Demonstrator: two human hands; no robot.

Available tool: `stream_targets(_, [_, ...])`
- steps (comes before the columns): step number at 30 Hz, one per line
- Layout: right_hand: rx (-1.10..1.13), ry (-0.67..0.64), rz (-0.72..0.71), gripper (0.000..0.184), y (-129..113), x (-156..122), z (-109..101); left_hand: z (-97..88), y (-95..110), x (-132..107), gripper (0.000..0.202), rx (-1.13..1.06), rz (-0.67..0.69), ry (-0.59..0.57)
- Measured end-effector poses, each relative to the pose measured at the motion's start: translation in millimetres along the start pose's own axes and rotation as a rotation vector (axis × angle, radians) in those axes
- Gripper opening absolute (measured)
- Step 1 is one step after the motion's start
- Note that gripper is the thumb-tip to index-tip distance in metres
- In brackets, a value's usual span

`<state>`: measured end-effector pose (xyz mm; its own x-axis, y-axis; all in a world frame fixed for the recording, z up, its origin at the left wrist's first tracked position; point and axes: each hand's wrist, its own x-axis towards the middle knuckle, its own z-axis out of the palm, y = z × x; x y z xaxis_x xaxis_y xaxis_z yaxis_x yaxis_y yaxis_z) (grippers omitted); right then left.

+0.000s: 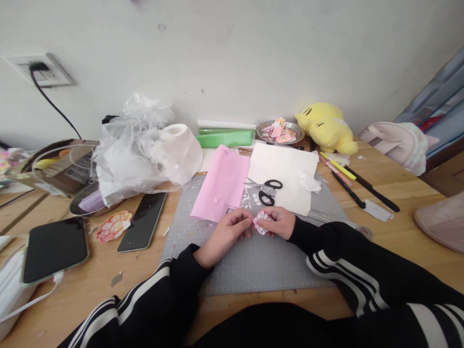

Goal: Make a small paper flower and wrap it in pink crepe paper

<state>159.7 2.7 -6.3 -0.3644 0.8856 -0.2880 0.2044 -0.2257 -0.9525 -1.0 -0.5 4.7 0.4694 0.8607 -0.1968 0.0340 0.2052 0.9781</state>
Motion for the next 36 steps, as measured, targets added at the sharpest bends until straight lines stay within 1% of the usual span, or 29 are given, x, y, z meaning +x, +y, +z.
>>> stream_targets(6, [0.004, -0.002, -0.034, 0.027, -0.7, -3.2, -0.1, -2.5, -4.1, 1.9, 0.016, 0.013, -0.012, -0.032])
stream_targets(14, [-0.015, 0.004, -0.008, 0.022, 1.0, -0.9, 0.1, -0.1, -3.0, 2.2, 0.017, 0.059, -0.024, -0.009])
stream_targets(24, [-0.024, -0.01, -0.035, 0.023, 1.6, -2.0, -0.3, 0.1, -3.1, 1.6, 0.016, 0.099, -0.004, -0.005])
stream_targets(30, [-0.025, -0.005, -0.057, 0.019, 4.5, -1.2, -0.4, 1.3, -1.8, 2.0, 0.017, 0.106, -0.024, -0.004])
stream_targets(36, [-0.043, -0.007, -0.062, 0.018, 6.1, -1.2, -0.7, 0.1, -4.2, 2.2, 0.018, 0.124, 0.008, -0.015])
